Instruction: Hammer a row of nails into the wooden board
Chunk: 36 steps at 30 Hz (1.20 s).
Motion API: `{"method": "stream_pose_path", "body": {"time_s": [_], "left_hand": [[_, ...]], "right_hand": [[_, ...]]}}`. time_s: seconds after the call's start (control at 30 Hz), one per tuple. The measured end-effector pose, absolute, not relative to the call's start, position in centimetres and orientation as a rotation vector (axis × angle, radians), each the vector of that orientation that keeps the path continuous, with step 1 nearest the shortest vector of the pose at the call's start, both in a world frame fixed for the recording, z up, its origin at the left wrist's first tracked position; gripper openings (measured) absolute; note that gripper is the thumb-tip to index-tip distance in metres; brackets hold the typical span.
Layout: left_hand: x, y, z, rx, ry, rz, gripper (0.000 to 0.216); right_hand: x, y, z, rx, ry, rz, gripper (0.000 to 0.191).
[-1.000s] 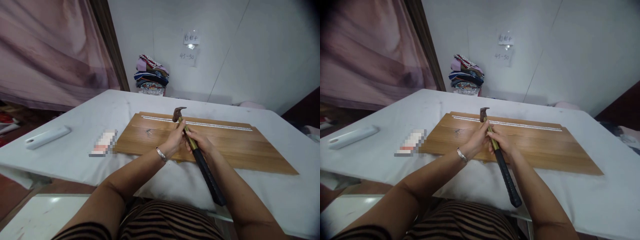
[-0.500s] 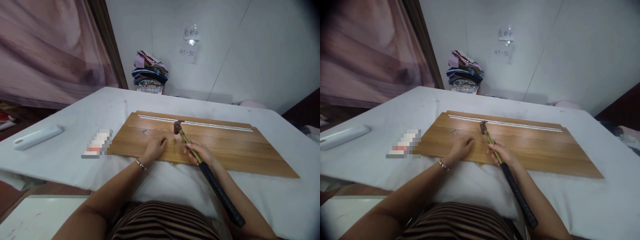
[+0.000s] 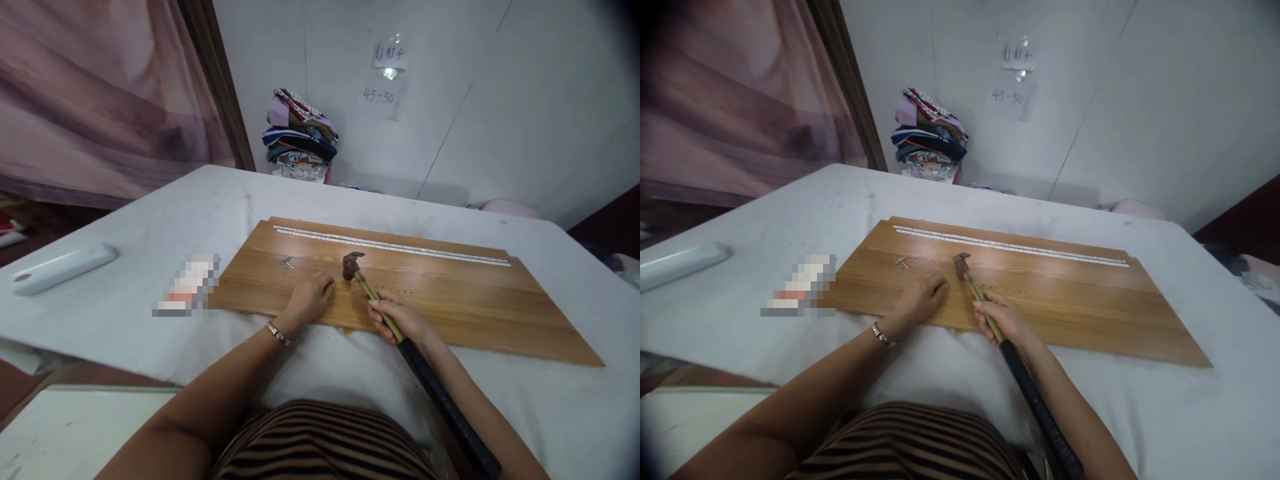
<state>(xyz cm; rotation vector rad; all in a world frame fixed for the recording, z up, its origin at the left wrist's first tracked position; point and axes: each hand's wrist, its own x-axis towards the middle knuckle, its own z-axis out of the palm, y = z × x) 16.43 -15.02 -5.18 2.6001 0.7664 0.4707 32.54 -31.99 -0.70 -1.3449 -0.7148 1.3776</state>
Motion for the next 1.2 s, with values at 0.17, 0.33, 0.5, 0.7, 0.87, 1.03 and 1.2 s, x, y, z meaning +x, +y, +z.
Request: {"method": "stream_pose_path", "body": {"time_s": [0.17,0.33,0.5,0.7,0.87,1.03,1.2], "left_hand": [[16.43,-14.89,-5.47,2.587,0.745,0.475,0.022],[16.35,-15.00,-5.14,2.549,0.768,0.444,0.023],[16.28,-15.08,-4.78,2.550,0.761,0.441,0.023],[16.33,-15.14,-4.82,2.556,0.761,0.452,0.022],[16.32,-15.16,-4.90,2.576,0.758,0.438,0.022],[16.37,-15.15,-4.89,2.572,0.743,0.463,0.021],[16.35,-15.20,-4.77,2.566,0.752,0.454,0.021]], "right_hand": [[32.48,-31.89,-0.93,-1.385,-0.738,1.392,0.038],[32.32,-32.22,-0.57,-1.327,-0.712,1.381,0.040],[32.31,-32.09,-0.59,-1.335,-0.695,1.378,0.042],[32.38,-32.10,-0.36,-1.340,-0.680,1.366,0.044],[32.40,-32.18,-0.39,-1.334,-0.661,1.357,0.048],[32.52,-32.01,-0.73,-1.334,-0.661,1.356,0.049],[32.72,-32.00,-0.92,-1.349,-0.660,1.353,0.047]]}}
